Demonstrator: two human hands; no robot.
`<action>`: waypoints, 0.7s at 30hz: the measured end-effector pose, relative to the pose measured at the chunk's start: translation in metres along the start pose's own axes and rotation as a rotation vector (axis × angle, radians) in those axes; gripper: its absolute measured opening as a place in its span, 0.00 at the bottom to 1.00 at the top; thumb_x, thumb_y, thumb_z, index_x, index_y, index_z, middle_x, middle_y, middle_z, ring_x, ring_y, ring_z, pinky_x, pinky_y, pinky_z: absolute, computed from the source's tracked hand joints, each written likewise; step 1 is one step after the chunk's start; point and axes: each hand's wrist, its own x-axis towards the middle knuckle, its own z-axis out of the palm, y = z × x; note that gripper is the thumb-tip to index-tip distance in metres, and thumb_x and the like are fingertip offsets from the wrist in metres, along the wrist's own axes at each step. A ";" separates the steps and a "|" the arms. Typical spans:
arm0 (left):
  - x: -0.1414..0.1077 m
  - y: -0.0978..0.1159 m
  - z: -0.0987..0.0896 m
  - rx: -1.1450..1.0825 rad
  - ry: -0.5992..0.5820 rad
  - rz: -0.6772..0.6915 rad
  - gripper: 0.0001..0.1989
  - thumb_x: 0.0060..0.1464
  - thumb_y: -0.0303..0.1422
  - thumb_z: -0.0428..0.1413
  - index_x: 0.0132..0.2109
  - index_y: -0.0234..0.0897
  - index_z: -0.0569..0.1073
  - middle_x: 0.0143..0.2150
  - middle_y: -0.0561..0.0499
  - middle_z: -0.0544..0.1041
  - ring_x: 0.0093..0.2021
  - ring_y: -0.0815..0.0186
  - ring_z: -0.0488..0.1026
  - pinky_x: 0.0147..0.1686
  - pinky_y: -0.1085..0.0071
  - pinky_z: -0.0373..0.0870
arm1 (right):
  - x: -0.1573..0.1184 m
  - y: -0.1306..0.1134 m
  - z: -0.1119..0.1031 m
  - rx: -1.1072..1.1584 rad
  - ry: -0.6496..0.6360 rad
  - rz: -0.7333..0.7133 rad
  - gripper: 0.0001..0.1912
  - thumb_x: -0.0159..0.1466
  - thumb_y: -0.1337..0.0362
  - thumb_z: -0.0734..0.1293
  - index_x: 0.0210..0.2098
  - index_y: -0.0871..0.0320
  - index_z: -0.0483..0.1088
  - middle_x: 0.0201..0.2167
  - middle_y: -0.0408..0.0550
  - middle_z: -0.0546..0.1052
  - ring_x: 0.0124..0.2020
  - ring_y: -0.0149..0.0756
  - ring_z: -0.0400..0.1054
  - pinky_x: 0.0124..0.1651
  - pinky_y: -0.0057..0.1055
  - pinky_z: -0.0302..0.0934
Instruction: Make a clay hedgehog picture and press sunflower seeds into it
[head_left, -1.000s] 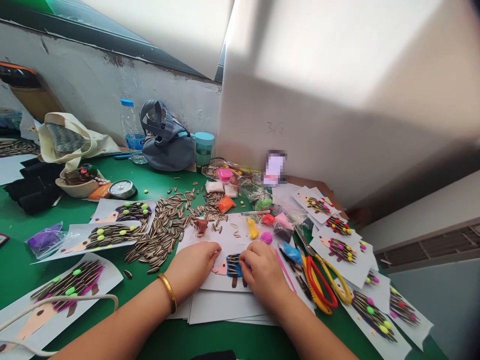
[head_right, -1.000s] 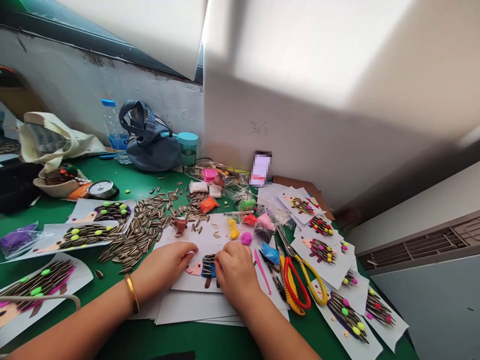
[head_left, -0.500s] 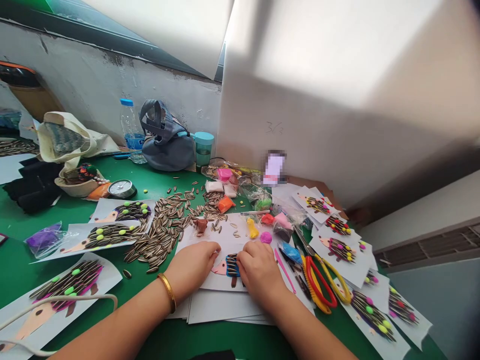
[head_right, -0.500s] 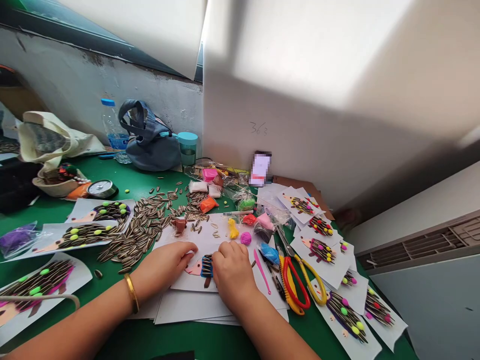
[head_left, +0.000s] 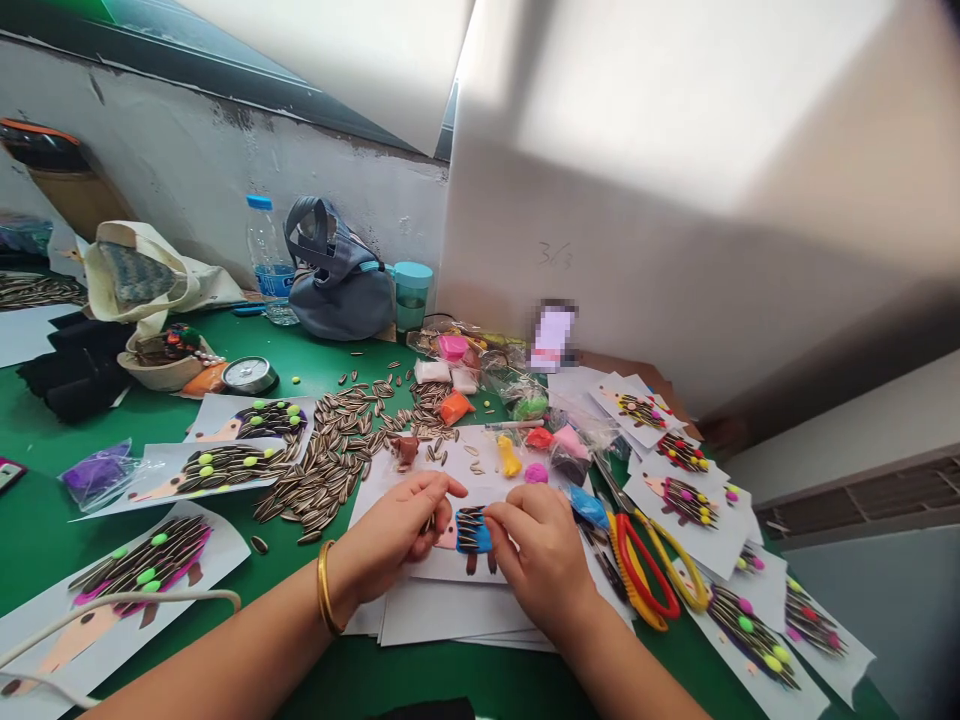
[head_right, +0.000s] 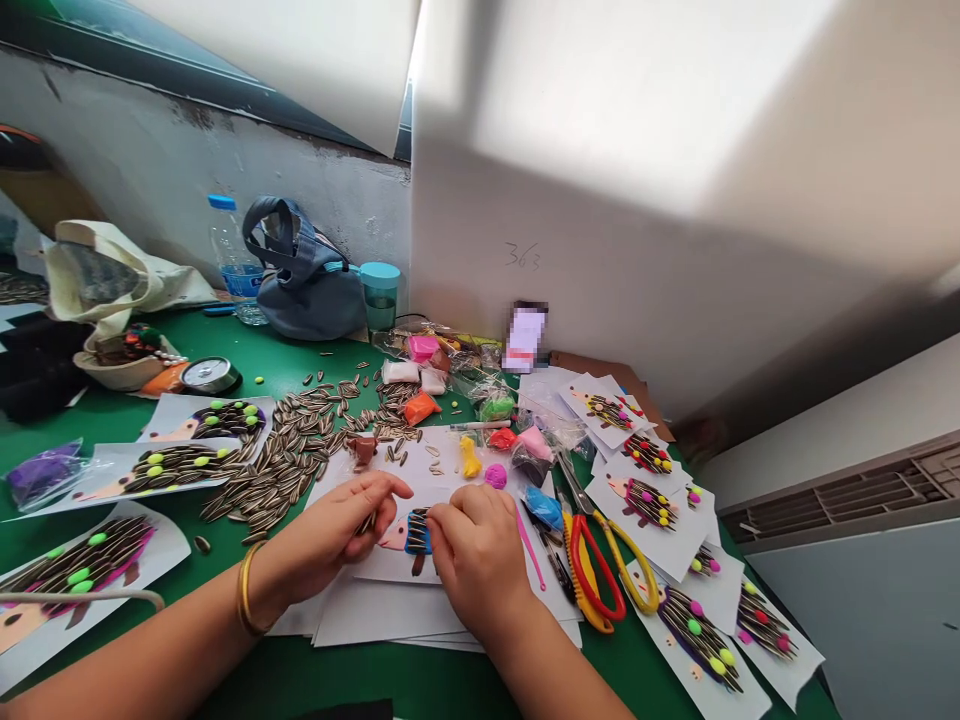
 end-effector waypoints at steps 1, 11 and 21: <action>-0.002 -0.001 0.004 -0.133 -0.046 -0.058 0.21 0.61 0.49 0.50 0.46 0.36 0.72 0.27 0.57 0.68 0.17 0.77 0.50 0.18 0.77 0.44 | 0.000 -0.003 0.000 0.039 0.023 -0.013 0.10 0.69 0.66 0.62 0.38 0.55 0.76 0.31 0.47 0.70 0.35 0.37 0.63 0.40 0.36 0.51; -0.010 -0.006 0.021 -0.473 -0.073 -0.254 0.24 0.51 0.51 0.62 0.41 0.32 0.72 0.24 0.59 0.64 0.17 0.82 0.47 0.18 0.80 0.39 | -0.003 -0.021 0.005 0.150 -0.001 -0.097 0.13 0.64 0.66 0.66 0.48 0.53 0.75 0.37 0.48 0.73 0.39 0.39 0.66 0.42 0.39 0.55; -0.016 -0.008 0.024 -0.352 -0.134 -0.221 0.21 0.54 0.50 0.59 0.39 0.35 0.69 0.21 0.62 0.61 0.16 0.79 0.47 0.18 0.78 0.40 | -0.005 -0.023 0.003 0.241 0.094 -0.042 0.08 0.66 0.68 0.65 0.40 0.53 0.76 0.34 0.47 0.72 0.38 0.38 0.66 0.41 0.37 0.59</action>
